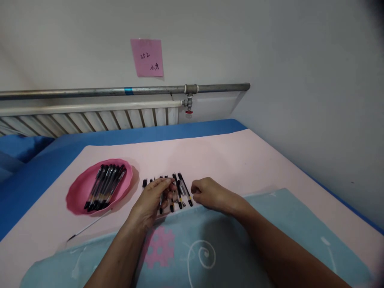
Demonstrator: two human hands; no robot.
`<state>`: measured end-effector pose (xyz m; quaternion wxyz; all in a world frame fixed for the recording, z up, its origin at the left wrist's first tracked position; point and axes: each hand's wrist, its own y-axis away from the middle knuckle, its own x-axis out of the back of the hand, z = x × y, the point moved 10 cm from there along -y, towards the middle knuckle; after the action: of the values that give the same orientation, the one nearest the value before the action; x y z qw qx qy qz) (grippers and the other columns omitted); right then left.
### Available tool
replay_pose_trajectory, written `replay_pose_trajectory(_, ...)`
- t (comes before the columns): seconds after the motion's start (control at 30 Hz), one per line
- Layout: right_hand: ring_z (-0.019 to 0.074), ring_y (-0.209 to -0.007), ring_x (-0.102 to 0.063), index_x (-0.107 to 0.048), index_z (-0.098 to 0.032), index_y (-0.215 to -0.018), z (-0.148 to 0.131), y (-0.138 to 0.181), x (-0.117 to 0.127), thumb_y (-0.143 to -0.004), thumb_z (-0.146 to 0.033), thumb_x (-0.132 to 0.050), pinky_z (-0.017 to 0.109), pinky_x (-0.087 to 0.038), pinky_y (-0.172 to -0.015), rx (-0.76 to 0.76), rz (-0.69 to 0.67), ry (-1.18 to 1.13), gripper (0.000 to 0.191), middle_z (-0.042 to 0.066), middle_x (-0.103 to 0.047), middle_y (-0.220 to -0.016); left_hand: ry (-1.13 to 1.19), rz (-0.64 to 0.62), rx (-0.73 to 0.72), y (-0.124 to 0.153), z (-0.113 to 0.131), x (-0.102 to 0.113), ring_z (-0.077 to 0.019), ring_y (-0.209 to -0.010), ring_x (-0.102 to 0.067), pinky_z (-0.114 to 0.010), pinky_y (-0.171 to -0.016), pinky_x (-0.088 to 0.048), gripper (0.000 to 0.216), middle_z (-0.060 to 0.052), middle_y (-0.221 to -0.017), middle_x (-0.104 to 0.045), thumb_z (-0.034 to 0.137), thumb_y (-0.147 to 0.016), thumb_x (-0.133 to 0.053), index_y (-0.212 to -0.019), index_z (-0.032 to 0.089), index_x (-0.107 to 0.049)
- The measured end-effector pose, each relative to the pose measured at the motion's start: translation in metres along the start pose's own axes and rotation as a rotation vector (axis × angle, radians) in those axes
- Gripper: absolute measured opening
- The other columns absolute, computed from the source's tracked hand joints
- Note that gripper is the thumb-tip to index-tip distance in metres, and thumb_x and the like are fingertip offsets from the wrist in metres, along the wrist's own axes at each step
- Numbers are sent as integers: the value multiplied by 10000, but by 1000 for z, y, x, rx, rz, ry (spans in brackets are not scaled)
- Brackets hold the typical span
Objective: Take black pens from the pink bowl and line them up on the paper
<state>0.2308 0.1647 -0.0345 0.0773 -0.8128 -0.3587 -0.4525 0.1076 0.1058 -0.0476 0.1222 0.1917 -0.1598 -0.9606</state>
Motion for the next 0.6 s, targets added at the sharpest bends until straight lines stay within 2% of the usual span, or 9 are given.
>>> replay_pose_trajectory(0.13,124,-585,-524,-621,-156,-708,1,2,-8,-639,-161,-521,198,-320,-483,-25,-76,-30,122,40,-623,-686,50,46,11,0,1,3,-66,-504,-499,-146,-361,-303,206,-42,-719,-620,179,-635,-615,-834,127,-605)
replay_pose_trajectory(0.23,105,-532,-496,-607,-149,-689,-2,3,1,-668,-184,-515,194,-310,-458,-39,-26,-94,100,27,-599,-624,98,61,17,0,1,2,-74,-526,-528,-157,-396,-359,203,-54,-736,-634,102,-639,-578,-840,123,-598)
replay_pose_trajectory(0.33,88,-486,-477,-580,-151,-679,-12,4,8,-730,-191,-455,184,-322,-439,-22,11,-290,141,-3,-552,-543,157,28,-7,-1,0,-4,-111,-641,-596,-192,-515,-448,205,-77,-791,-654,102,-657,-593,-861,122,-589)
replay_pose_trajectory(0.43,69,-440,-452,-565,-167,-764,-29,6,-4,-750,-212,-458,169,-335,-410,12,-59,-544,117,-36,-528,-531,233,-9,-60,0,1,-13,-153,-805,-617,-245,-661,-486,226,-84,-881,-663,144,-676,-618,-898,140,-578)
replay_pose_trajectory(0.5,54,-399,-420,-540,-176,-818,-40,5,-17,-748,-218,-476,159,-325,-376,25,-110,-686,104,-53,-513,-535,253,-37,-73,2,0,-19,-169,-837,-616,-274,-674,-496,252,-79,-955,-655,181,-680,-630,-925,163,-570)
replay_pose_trajectory(0.6,40,-372,-391,-497,-177,-760,-48,3,-27,-749,-217,-473,151,-303,-350,34,-95,-793,48,-61,-489,-529,231,-53,-90,3,-2,-24,-178,-843,-617,-259,-623,-501,270,-86,-1035,-634,203,-673,-641,-932,174,-572)
